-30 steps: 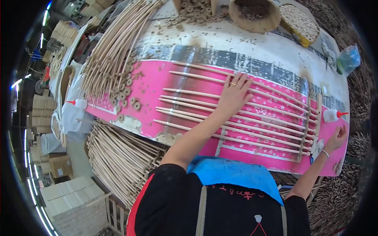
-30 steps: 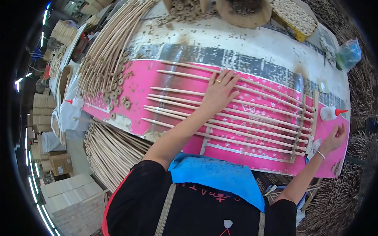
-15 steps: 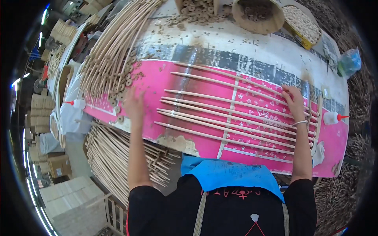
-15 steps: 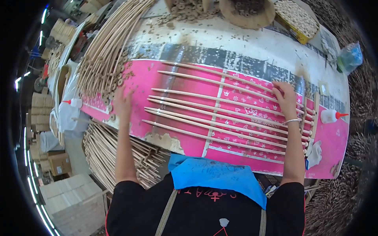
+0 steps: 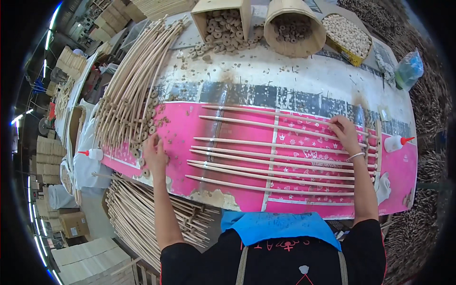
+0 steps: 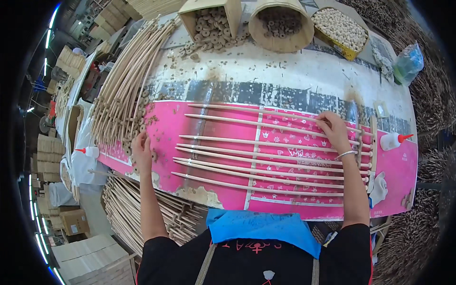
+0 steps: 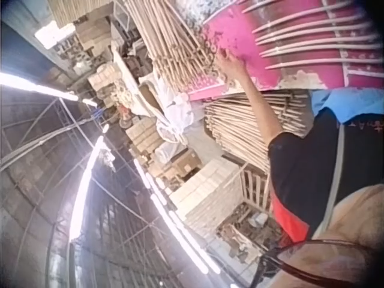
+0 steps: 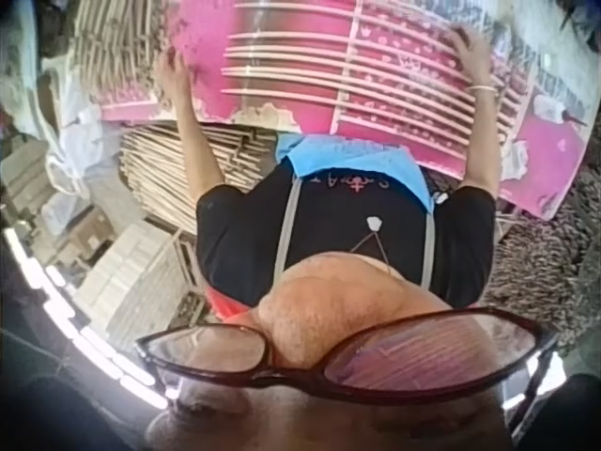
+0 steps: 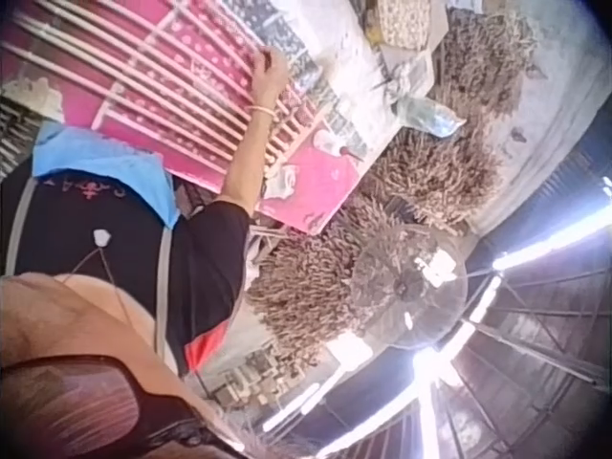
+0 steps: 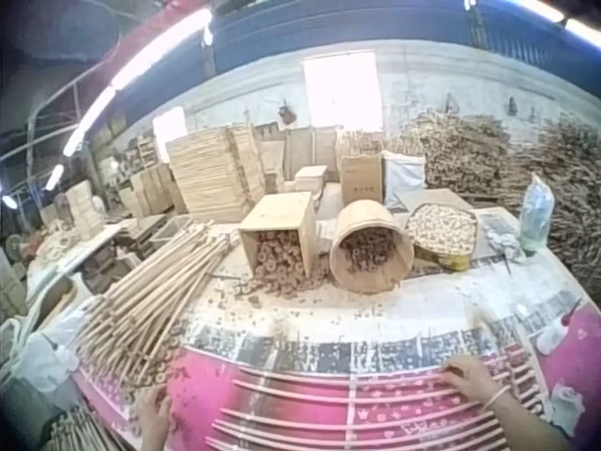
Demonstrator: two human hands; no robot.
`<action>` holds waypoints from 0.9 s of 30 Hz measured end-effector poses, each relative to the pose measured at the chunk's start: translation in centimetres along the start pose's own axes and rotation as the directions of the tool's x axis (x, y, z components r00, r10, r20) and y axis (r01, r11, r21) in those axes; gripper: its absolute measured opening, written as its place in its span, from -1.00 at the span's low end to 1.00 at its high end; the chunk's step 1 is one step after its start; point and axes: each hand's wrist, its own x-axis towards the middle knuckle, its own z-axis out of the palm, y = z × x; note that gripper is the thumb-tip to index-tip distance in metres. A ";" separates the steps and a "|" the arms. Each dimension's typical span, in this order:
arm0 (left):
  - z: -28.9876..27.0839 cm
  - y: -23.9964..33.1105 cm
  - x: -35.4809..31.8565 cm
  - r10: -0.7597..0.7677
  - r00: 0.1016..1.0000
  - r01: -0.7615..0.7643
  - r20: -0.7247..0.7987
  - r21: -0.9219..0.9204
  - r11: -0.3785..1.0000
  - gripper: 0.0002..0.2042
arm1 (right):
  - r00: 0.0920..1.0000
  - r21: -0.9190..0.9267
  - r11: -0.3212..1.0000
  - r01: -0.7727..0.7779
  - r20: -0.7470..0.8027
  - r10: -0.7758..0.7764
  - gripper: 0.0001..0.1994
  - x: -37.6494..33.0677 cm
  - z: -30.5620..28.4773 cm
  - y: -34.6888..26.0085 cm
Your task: Glue and assemble wooden rings onto wooden rods to create a lattice structure.
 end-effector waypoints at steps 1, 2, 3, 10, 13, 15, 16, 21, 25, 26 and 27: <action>1.0 1.6 1.0 0.004 1.000 -0.004 -0.003 -0.003 1.000 -0.71 | 1.000 0.007 1.000 0.001 0.009 -0.001 -0.91 -0.2 -0.4 -0.4; 1.9 3.9 2.1 -0.178 0.978 0.205 0.105 -0.360 0.910 -0.71 | 1.000 0.006 1.000 0.001 0.004 -0.001 -0.91 -0.3 -0.7 -0.7; 2.7 5.5 3.1 -0.299 0.915 0.404 0.272 -0.635 0.659 -0.70 | 0.999 -0.006 0.999 0.042 -0.030 -0.042 -0.92 -0.5 -0.9 -0.9; 7.3 5.7 6.8 -0.225 0.838 0.529 0.497 -0.841 0.114 -0.68 | 0.994 0.043 0.993 0.107 -0.010 -0.107 -0.91 0.0 -1.0 -3.7; 8.0 6.4 7.2 -0.197 0.831 0.541 0.520 -0.837 0.074 -0.66 | 0.993 0.048 0.992 0.117 -0.007 -0.117 -0.90 -0.1 -1.0 -3.8; 8.1 6.5 7.3 -0.150 0.821 0.563 0.551 -0.825 0.045 -0.65 | 0.992 0.040 0.991 0.127 -0.003 -0.127 -0.90 -0.2 -0.8 -3.7; 8.1 6.7 7.3 -0.148 0.820 0.565 0.554 -0.824 0.045 -0.65 | 0.991 0.044 0.990 0.136 -0.003 -0.136 -0.92 -0.3 -0.8 -3.5; 8.1 7.3 7.2 -0.136 0.822 0.562 0.553 -0.827 0.031 -0.64 | 0.991 0.039 0.991 0.132 0.001 -0.132 -0.93 -0.4 -0.7 -2.6; 8.1 7.8 7.2 -0.123 0.813 0.580 0.570 -0.811 0.078 -0.64 | 0.995 0.006 0.995 0.099 0.028 -0.099 -0.88 -0.2 -1.1 -3.2; 8.2 8.3 7.2 -0.148 0.799 0.599 0.583 -0.794 0.108 -0.65 | 0.995 0.003 0.995 0.099 0.027 -0.099 -0.87 0.0 -1.0 -3.4; 8.4 8.8 7.1 -0.172 0.786 0.617 0.594 -0.775 0.138 -0.65 | 0.995 0.002 0.996 0.093 0.026 -0.093 -0.87 0.1 -0.8 -3.6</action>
